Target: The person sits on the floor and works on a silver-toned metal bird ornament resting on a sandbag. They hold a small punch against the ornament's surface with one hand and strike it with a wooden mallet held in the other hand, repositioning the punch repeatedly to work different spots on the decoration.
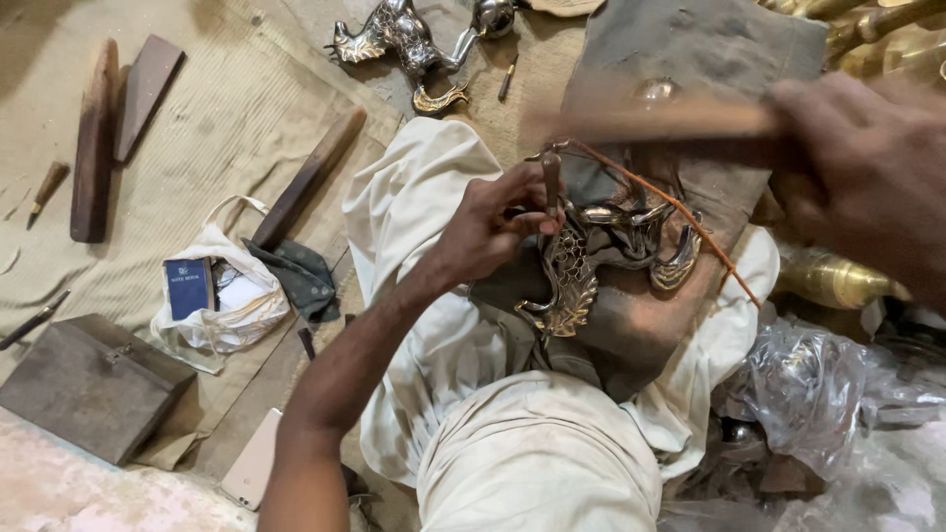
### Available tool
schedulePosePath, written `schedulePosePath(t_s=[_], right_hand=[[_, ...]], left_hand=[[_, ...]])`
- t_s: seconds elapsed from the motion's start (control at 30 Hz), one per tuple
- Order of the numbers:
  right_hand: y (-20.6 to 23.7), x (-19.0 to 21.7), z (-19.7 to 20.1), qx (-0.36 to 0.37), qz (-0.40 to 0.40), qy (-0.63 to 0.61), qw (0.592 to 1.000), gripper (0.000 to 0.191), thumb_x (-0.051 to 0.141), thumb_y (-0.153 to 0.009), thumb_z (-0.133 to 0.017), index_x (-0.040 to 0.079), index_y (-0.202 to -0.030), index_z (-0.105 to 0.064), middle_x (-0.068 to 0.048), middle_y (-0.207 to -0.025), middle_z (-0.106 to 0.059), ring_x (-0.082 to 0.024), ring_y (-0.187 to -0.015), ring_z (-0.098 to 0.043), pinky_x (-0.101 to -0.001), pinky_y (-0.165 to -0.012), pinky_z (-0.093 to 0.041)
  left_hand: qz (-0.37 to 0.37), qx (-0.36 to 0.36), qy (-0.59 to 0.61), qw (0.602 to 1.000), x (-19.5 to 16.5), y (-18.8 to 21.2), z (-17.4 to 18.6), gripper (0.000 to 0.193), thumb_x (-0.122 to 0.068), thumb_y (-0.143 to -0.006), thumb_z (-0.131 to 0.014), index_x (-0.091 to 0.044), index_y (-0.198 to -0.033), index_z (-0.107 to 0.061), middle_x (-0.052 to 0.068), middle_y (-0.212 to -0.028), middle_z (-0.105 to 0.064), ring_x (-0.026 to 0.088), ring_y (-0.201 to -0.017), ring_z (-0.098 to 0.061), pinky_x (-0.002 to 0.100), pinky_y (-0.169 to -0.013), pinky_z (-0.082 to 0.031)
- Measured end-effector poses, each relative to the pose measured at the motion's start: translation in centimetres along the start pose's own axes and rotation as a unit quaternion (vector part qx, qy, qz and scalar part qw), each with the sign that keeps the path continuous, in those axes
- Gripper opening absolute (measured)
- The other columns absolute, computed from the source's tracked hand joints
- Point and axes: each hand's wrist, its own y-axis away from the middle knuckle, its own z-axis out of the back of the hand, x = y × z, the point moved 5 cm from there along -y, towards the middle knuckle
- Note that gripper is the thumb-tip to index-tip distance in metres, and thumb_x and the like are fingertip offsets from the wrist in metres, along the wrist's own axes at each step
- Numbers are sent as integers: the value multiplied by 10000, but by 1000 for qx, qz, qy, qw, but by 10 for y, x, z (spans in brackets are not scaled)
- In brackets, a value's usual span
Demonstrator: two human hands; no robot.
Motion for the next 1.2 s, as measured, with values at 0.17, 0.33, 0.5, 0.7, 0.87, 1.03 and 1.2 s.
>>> schedulePosePath(t_s=[0.17,0.33,0.5,0.7,0.87,1.03,1.2], right_hand=[[-33,3,26,-15,-15,-100,995,501,90,-794,-758,26,-1275,-634,-179,-1001,-677,-324,-848,-686,-425,-775,-561],[-67,25,44,7,83,7,996,449,97,-783,-751,81,-1220,-652,-138,-876,-693,-274,-741,-701,-399,-684,-570],[-95,48,47,69,158,157,972,396,131,-745,-761,152,-1123,-644,-38,-814,-691,-163,-758,-711,-320,-684,-585],[-106,73,64,117,123,66,983,275,48,-993,-634,27,-1265,-598,-118,-860,-664,-189,-643,-673,-319,-536,-574],[-99,82,86,81,203,170,961,362,160,-921,-634,10,-1249,-597,-76,-860,-650,-142,-720,-661,-279,-652,-588],[-99,78,82,133,179,215,951,289,151,-1001,-615,50,-1270,-588,-60,-842,-661,-128,-710,-666,-283,-679,-594],[-83,69,76,102,193,251,943,415,175,-932,-669,75,-1326,-585,-37,-934,-661,-102,-759,-657,-272,-700,-589]], left_hand=[[23,-109,58,992,8,16,-6,436,150,-952,-643,-20,-1337,-530,115,-1046,-731,170,-992,-712,316,-904,-626],[67,-250,65,964,15,30,-16,416,90,-933,-712,-11,-1276,-499,95,-975,-746,153,-909,-737,295,-848,-627],[68,-340,94,933,17,39,-30,391,70,-965,-709,-20,-1270,-482,100,-968,-715,176,-924,-728,306,-842,-625],[48,-380,136,914,20,45,-41,437,38,-960,-719,-41,-1310,-469,95,-945,-684,179,-909,-738,306,-819,-632],[51,-383,115,915,20,47,-42,440,15,-962,-725,-43,-1308,-459,92,-956,-695,164,-918,-732,304,-801,-636],[95,-381,99,914,19,45,-42,437,26,-929,-734,-31,-1281,-482,97,-927,-729,166,-876,-748,308,-792,-647],[93,-373,86,919,15,45,-44,434,7,-918,-759,-25,-1262,-498,104,-951,-743,159,-884,-739,309,-806,-636]])
